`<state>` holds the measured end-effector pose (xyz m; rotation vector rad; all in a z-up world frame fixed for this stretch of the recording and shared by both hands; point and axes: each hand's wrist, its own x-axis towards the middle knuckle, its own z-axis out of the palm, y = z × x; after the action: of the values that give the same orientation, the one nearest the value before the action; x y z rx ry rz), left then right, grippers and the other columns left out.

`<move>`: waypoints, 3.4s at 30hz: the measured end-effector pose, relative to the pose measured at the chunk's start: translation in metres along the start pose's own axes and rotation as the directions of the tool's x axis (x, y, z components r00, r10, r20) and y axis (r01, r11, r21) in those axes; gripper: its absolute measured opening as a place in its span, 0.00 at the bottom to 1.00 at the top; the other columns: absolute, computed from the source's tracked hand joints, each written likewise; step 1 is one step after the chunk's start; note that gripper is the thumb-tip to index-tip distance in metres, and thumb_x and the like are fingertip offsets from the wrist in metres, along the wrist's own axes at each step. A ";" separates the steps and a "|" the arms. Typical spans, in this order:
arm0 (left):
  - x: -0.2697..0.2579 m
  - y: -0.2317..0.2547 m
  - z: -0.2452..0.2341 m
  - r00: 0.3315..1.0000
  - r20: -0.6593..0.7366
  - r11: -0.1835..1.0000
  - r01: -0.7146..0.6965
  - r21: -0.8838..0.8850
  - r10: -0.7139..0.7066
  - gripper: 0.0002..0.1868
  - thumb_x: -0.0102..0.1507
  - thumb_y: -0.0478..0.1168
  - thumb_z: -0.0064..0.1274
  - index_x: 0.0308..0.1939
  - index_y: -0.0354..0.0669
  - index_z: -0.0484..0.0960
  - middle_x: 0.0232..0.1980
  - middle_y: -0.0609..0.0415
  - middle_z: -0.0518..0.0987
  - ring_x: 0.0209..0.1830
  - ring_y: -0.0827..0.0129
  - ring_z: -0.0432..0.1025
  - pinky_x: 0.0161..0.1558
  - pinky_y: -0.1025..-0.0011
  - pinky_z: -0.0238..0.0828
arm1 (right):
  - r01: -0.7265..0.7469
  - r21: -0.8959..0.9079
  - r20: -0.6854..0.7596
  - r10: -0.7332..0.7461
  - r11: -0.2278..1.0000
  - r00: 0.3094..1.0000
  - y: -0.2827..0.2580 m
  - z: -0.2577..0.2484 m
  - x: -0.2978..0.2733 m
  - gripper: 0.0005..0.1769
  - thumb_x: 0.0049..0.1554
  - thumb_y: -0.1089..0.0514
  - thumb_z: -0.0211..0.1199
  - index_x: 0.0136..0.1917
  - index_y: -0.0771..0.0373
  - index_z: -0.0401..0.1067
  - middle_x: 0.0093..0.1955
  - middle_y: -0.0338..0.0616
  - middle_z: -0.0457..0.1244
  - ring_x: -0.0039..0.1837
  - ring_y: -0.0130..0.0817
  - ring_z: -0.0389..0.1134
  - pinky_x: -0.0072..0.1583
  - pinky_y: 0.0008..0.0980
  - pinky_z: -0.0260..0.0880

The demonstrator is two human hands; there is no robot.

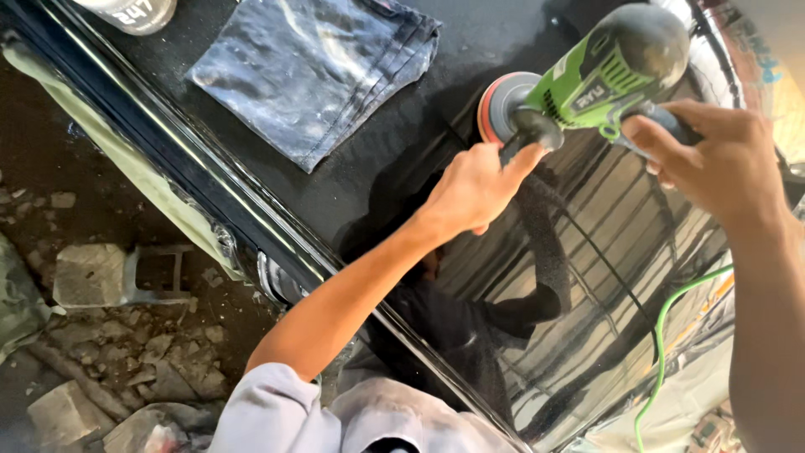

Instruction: The person polishes a black car surface using a green power polisher, then wipes the surface with a cloth.

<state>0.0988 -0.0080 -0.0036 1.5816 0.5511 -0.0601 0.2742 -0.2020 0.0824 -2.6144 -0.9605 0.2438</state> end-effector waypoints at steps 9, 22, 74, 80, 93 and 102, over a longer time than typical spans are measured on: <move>-0.093 -0.043 0.036 0.975 -0.158 0.985 -0.143 0.097 0.157 0.38 0.67 0.66 0.43 0.46 0.26 0.79 0.31 0.28 0.79 0.41 0.33 0.76 0.37 0.49 0.74 | 0.050 -0.031 0.055 -0.048 0.998 0.997 0.008 0.017 -0.083 0.21 0.60 0.45 0.70 0.57 0.63 0.80 0.35 0.44 0.69 0.31 0.26 0.68 0.32 0.30 0.65; -0.143 -0.043 0.027 0.990 -0.128 0.997 0.061 -0.042 -0.066 0.32 0.65 0.62 0.44 0.45 0.31 0.79 0.21 0.35 0.78 0.28 0.44 0.81 0.30 0.54 0.74 | 0.054 -0.082 0.149 -0.041 0.995 0.988 -0.035 0.021 -0.101 0.23 0.54 0.44 0.71 0.55 0.64 0.80 0.28 0.45 0.69 0.25 0.30 0.65 0.28 0.34 0.63; -0.128 -0.038 -0.024 0.983 -0.128 0.946 0.089 -0.311 -0.134 0.29 0.64 0.61 0.48 0.36 0.33 0.76 0.13 0.52 0.70 0.05 0.68 0.64 0.09 0.67 0.58 | 0.120 -0.001 0.239 -0.116 0.993 0.964 -0.093 0.032 -0.039 0.31 0.52 0.32 0.66 0.57 0.56 0.81 0.29 0.46 0.70 0.27 0.29 0.68 0.36 0.35 0.69; -0.098 -0.033 -0.025 0.990 -0.095 0.961 0.071 -0.267 -0.100 0.33 0.65 0.62 0.48 0.31 0.29 0.74 0.15 0.51 0.71 0.07 0.69 0.66 0.11 0.68 0.60 | 0.005 -0.057 0.259 0.010 0.998 0.966 -0.082 0.025 -0.019 0.31 0.55 0.33 0.64 0.60 0.56 0.79 0.31 0.47 0.71 0.28 0.30 0.69 0.35 0.38 0.70; 0.052 -0.006 -0.035 0.994 0.104 0.986 0.044 -0.163 -0.027 0.32 0.61 0.66 0.52 0.30 0.35 0.74 0.17 0.54 0.68 0.09 0.70 0.62 0.10 0.69 0.54 | -0.043 0.060 0.017 0.042 0.997 0.999 -0.022 0.007 0.038 0.28 0.62 0.34 0.64 0.46 0.62 0.81 0.29 0.44 0.67 0.30 0.30 0.67 0.35 0.35 0.68; 0.092 0.048 -0.028 0.979 0.163 0.987 0.103 0.119 -0.122 0.31 0.60 0.68 0.50 0.31 0.40 0.75 0.17 0.57 0.69 0.09 0.70 0.62 0.12 0.71 0.53 | -0.082 0.192 -0.051 0.094 0.978 0.994 0.012 -0.007 0.040 0.30 0.63 0.35 0.65 0.41 0.67 0.79 0.28 0.43 0.65 0.29 0.29 0.66 0.35 0.32 0.67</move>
<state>0.1902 0.0478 0.0102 1.6334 0.5093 -0.3135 0.3133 -0.1858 0.0824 -2.4766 -0.7626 0.2646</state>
